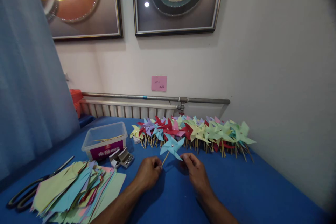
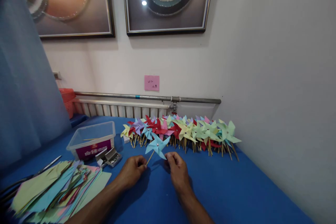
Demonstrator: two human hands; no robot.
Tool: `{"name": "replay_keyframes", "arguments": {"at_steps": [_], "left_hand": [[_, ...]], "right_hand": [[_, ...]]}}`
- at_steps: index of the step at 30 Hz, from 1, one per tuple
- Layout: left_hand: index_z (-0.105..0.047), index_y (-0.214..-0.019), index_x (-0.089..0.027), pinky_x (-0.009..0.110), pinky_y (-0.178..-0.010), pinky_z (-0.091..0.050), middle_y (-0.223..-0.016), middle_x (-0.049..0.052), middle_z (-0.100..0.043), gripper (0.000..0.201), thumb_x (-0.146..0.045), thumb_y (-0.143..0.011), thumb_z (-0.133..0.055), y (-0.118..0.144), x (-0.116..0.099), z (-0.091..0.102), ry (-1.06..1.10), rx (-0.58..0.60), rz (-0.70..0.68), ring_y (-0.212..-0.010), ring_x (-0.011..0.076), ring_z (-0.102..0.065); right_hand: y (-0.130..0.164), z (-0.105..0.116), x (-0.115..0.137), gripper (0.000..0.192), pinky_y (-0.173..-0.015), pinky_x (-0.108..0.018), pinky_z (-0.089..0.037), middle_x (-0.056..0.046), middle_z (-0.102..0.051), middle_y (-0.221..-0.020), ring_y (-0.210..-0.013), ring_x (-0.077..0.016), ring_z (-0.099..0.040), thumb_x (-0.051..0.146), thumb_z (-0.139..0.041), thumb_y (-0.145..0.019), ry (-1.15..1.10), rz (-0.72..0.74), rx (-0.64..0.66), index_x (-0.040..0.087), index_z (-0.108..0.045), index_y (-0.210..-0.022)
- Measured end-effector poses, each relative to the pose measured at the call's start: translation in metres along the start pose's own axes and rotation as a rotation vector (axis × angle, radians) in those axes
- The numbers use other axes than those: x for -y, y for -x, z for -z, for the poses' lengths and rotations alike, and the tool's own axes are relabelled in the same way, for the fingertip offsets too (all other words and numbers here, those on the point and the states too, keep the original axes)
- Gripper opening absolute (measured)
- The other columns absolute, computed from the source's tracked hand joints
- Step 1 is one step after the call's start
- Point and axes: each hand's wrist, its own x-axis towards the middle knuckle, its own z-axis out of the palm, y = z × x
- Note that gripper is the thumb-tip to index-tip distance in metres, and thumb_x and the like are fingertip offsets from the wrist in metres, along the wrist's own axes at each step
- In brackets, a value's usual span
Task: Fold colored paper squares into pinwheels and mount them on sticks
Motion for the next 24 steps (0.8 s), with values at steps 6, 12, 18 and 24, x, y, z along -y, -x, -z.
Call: {"name": "replay_keyframes", "arguments": {"at_steps": [6,12,18,24], "left_hand": [[-0.066,-0.077,-0.015,0.024,-0.06,-0.032,-0.066,-0.002,-0.061,0.009,-0.013,-0.08,-0.058,-0.001,0.001,-0.001,0.007,-0.007,-0.021,-0.064,0.0128,-0.052],[-0.065,-0.076,-0.015,0.023,-0.058,-0.032,-0.065,-0.002,-0.059,0.009,-0.013,-0.08,-0.058,0.0,-0.001,0.0,0.044,-0.008,-0.017,-0.063,0.0128,-0.051],[-0.064,-0.075,-0.016,0.023,-0.058,-0.031,-0.063,-0.003,-0.056,0.009,-0.013,-0.079,-0.057,-0.002,0.003,-0.002,0.045,0.017,-0.014,-0.062,0.012,-0.048],[-0.064,-0.074,-0.016,0.023,-0.057,-0.03,-0.062,-0.003,-0.055,0.008,-0.013,-0.079,-0.058,-0.002,0.005,-0.004,0.032,0.036,-0.014,-0.061,0.012,-0.048]], "right_hand": [[0.015,-0.01,0.006,0.05,-0.064,-0.031,-0.048,-0.005,-0.071,-0.075,-0.071,-0.0225,-0.063,0.07,-0.065,-0.076,0.045,0.009,0.166,0.02,-0.073,-0.083],[0.021,-0.014,0.008,0.045,-0.064,-0.031,-0.049,-0.006,-0.074,-0.084,-0.075,-0.0226,-0.066,0.064,-0.065,-0.078,0.053,-0.006,0.222,0.021,-0.073,-0.089],[0.0,-0.001,0.004,0.053,-0.057,-0.031,-0.049,-0.006,-0.072,-0.09,-0.068,-0.0211,-0.065,0.063,-0.068,-0.074,-0.036,-0.036,-0.076,0.022,-0.066,-0.106],[-0.009,0.01,0.004,0.052,-0.068,-0.034,-0.054,-0.007,-0.072,-0.092,-0.083,-0.0254,-0.068,0.063,-0.067,-0.075,-0.061,0.035,-0.122,0.021,-0.069,-0.105]]}}
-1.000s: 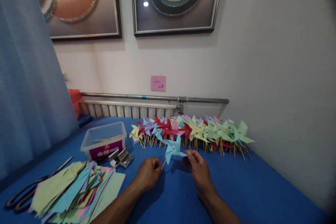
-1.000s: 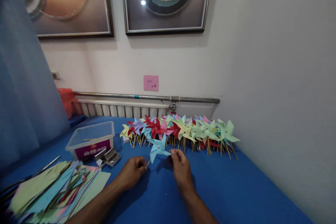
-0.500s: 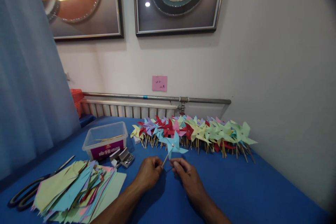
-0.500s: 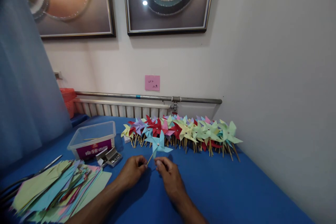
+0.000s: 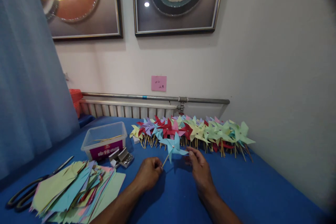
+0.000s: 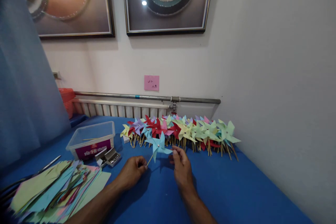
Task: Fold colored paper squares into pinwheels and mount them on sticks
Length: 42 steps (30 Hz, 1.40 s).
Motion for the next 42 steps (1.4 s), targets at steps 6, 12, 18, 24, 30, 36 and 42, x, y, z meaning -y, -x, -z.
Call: {"name": "replay_keyframes", "arguments": {"at_steps": [6,12,18,24,30,36,42], "left_hand": [[-0.065,-0.075,-0.016,0.023,-0.058,-0.031,-0.064,-0.002,-0.058,0.009,-0.012,-0.08,-0.059,0.0,-0.003,0.003,-0.001,-0.016,0.006,-0.062,0.0124,-0.05],[-0.064,-0.074,-0.017,0.023,-0.058,-0.03,-0.063,-0.003,-0.056,0.01,-0.011,-0.079,-0.057,0.001,-0.004,0.003,-0.001,-0.019,0.0,-0.062,0.0124,-0.049],[-0.062,-0.073,-0.017,0.024,-0.058,-0.031,-0.062,-0.003,-0.054,0.009,-0.011,-0.079,-0.057,0.001,-0.004,0.003,0.003,-0.013,0.007,-0.062,0.0122,-0.047],[-0.061,-0.073,-0.016,0.024,-0.058,-0.031,-0.063,-0.003,-0.054,0.009,-0.011,-0.078,-0.057,0.001,-0.005,0.003,0.01,-0.021,0.01,-0.061,0.0122,-0.047],[-0.063,-0.074,-0.016,0.023,-0.057,-0.032,-0.063,-0.003,-0.055,0.009,-0.011,-0.079,-0.056,0.001,-0.004,0.003,0.032,-0.039,0.004,-0.061,0.0122,-0.049],[-0.065,-0.075,-0.016,0.024,-0.058,-0.032,-0.064,-0.002,-0.057,0.008,-0.013,-0.079,-0.057,0.002,-0.006,0.004,0.018,-0.044,0.005,-0.062,0.013,-0.049],[-0.064,-0.075,-0.015,0.024,-0.058,-0.031,-0.065,-0.001,-0.058,0.009,-0.014,-0.079,-0.056,0.002,-0.005,0.003,0.038,-0.035,-0.014,-0.062,0.0129,-0.049]], "right_hand": [[0.006,-0.005,0.001,0.048,-0.068,-0.035,-0.053,-0.006,-0.072,-0.083,-0.075,-0.0247,-0.066,0.068,-0.066,-0.074,0.053,0.016,0.069,0.022,-0.07,-0.088],[0.009,-0.006,0.006,0.054,-0.068,-0.036,-0.052,-0.006,-0.072,-0.091,-0.075,-0.0246,-0.067,0.06,-0.068,-0.075,0.053,0.023,-0.006,0.023,-0.067,-0.116],[0.008,-0.004,0.006,0.049,-0.069,-0.037,-0.053,-0.007,-0.072,-0.089,-0.075,-0.025,-0.067,0.061,-0.066,-0.076,0.075,0.04,0.033,0.022,-0.071,-0.105],[0.009,-0.005,0.004,0.046,-0.069,-0.036,-0.053,-0.007,-0.072,-0.084,-0.075,-0.0255,-0.067,0.062,-0.065,-0.077,0.09,0.041,0.059,0.022,-0.072,-0.099],[0.017,-0.011,0.006,0.048,-0.07,-0.035,-0.054,-0.007,-0.071,-0.082,-0.075,-0.0255,-0.067,0.064,-0.062,-0.079,0.13,0.025,0.137,0.021,-0.071,-0.096],[0.029,-0.015,0.006,0.049,-0.077,-0.035,-0.052,-0.007,-0.072,-0.087,-0.082,-0.0259,-0.068,0.063,-0.053,-0.087,0.235,0.059,0.259,0.02,-0.07,-0.103],[0.036,-0.018,0.002,0.043,-0.075,-0.032,-0.05,-0.006,-0.072,-0.089,-0.082,-0.0234,-0.068,0.055,-0.048,-0.092,0.33,0.057,0.353,0.02,-0.069,-0.105]]}}
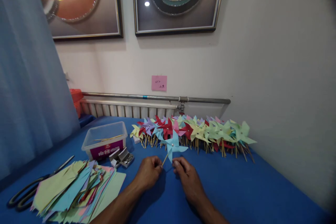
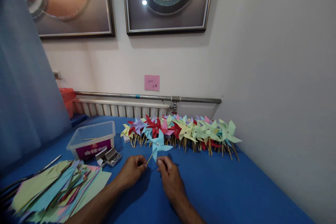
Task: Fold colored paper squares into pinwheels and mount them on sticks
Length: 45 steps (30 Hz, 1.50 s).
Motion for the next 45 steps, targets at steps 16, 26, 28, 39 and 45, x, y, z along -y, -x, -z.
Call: {"name": "replay_keyframes", "arguments": {"at_steps": [16,26,28,39,45], "left_hand": [[-0.063,-0.073,-0.016,0.023,-0.057,-0.03,-0.062,-0.003,-0.055,0.01,-0.016,-0.079,-0.055,0.0,0.001,-0.003,0.003,-0.007,-0.021,-0.06,0.0123,-0.048],[-0.061,-0.072,-0.016,0.024,-0.056,-0.03,-0.061,-0.003,-0.053,0.009,-0.015,-0.077,-0.054,0.004,-0.001,-0.017,0.075,0.0,-0.026,-0.059,0.0118,-0.044],[-0.06,-0.071,-0.016,0.023,-0.055,-0.03,-0.061,-0.003,-0.052,0.008,-0.015,-0.077,-0.054,0.003,0.002,-0.018,0.084,0.004,-0.03,-0.059,0.0119,-0.044],[-0.057,-0.069,-0.017,0.023,-0.054,-0.029,-0.058,-0.003,-0.051,0.007,-0.013,-0.074,-0.053,-0.002,0.013,-0.023,0.09,0.004,-0.032,-0.057,0.0116,-0.043],[-0.057,-0.07,-0.017,0.023,-0.054,-0.031,-0.058,-0.003,-0.05,0.006,-0.015,-0.075,-0.054,0.001,0.006,-0.021,0.127,0.004,-0.006,-0.057,0.0116,-0.043]], "right_hand": [[0.004,-0.004,0.005,0.035,-0.061,-0.027,-0.041,0.001,-0.06,-0.07,-0.064,-0.0166,-0.055,0.053,-0.047,-0.091,0.038,-0.016,0.096,0.021,-0.061,-0.084],[0.004,-0.011,-0.004,0.028,-0.055,-0.025,-0.034,0.005,-0.049,-0.061,-0.055,-0.0131,-0.045,0.044,-0.047,-0.093,0.039,-0.017,0.163,0.021,-0.057,-0.081],[0.004,-0.011,-0.006,0.028,-0.055,-0.025,-0.033,0.005,-0.048,-0.06,-0.055,-0.013,-0.044,0.044,-0.047,-0.093,0.057,-0.001,0.169,0.021,-0.057,-0.08],[0.007,-0.014,0.002,0.026,-0.059,-0.026,-0.032,0.003,-0.055,-0.062,-0.06,-0.0149,-0.049,0.039,-0.049,-0.091,0.191,0.056,0.127,0.021,-0.059,-0.074],[0.007,-0.015,0.0,0.028,-0.059,-0.026,-0.032,0.002,-0.057,-0.063,-0.062,-0.0161,-0.051,0.042,-0.048,-0.091,0.199,0.049,0.098,0.022,-0.057,-0.073]]}}
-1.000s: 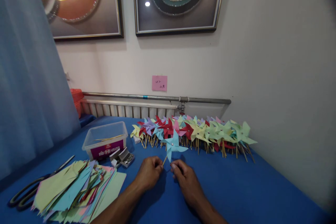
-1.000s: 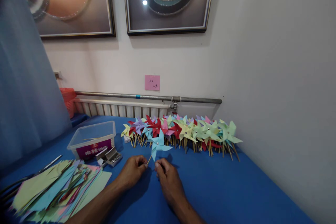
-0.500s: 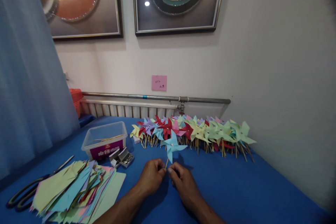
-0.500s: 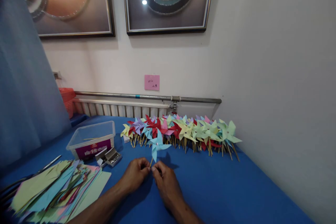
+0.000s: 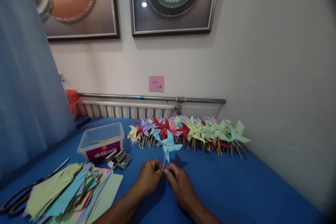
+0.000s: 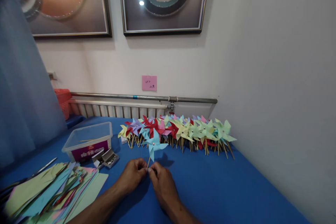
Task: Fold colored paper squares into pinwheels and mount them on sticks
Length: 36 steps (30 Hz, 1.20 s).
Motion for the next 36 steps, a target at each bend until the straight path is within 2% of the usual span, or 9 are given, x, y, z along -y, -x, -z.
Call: {"name": "replay_keyframes", "arguments": {"at_steps": [10,19,30,36], "left_hand": [[-0.057,-0.068,-0.017,0.024,-0.053,-0.03,-0.057,-0.003,-0.052,0.009,-0.021,-0.075,-0.058,-0.002,0.004,-0.006,0.032,-0.014,0.008,-0.054,0.0117,-0.043],[-0.057,-0.07,-0.016,0.022,-0.052,-0.03,-0.057,-0.004,-0.053,0.003,-0.016,-0.073,-0.057,-0.001,0.005,-0.015,0.117,-0.051,-0.011,-0.054,0.01,-0.044],[-0.057,-0.071,-0.017,0.022,-0.052,-0.03,-0.059,-0.004,-0.054,0.003,-0.015,-0.074,-0.057,0.0,0.005,-0.017,0.121,-0.046,-0.028,-0.055,0.0102,-0.045],[-0.057,-0.071,-0.017,0.023,-0.054,-0.031,-0.061,-0.003,-0.056,0.004,-0.013,-0.073,-0.058,0.001,0.004,-0.019,0.083,-0.047,-0.031,-0.057,0.0114,-0.048]], "right_hand": [[-0.001,-0.003,0.0,0.027,-0.056,-0.026,-0.032,0.003,-0.055,-0.06,-0.057,-0.0142,-0.048,0.039,-0.047,-0.091,-0.062,-0.047,-0.032,0.021,-0.058,-0.075],[-0.008,-0.013,-0.013,0.026,-0.055,-0.025,-0.038,0.0,-0.064,-0.065,-0.059,-0.0161,-0.055,0.044,-0.054,-0.086,-0.138,-0.16,-0.112,0.022,-0.062,-0.074],[-0.011,-0.01,-0.015,0.023,-0.055,-0.026,-0.04,0.001,-0.061,-0.061,-0.06,-0.0165,-0.057,0.041,-0.058,-0.081,-0.17,-0.165,-0.131,0.021,-0.062,-0.071],[-0.01,-0.004,-0.015,0.02,-0.059,-0.027,-0.042,-0.001,-0.066,-0.067,-0.065,-0.0183,-0.059,0.038,-0.056,-0.081,-0.151,-0.138,-0.125,0.021,-0.062,-0.072]]}}
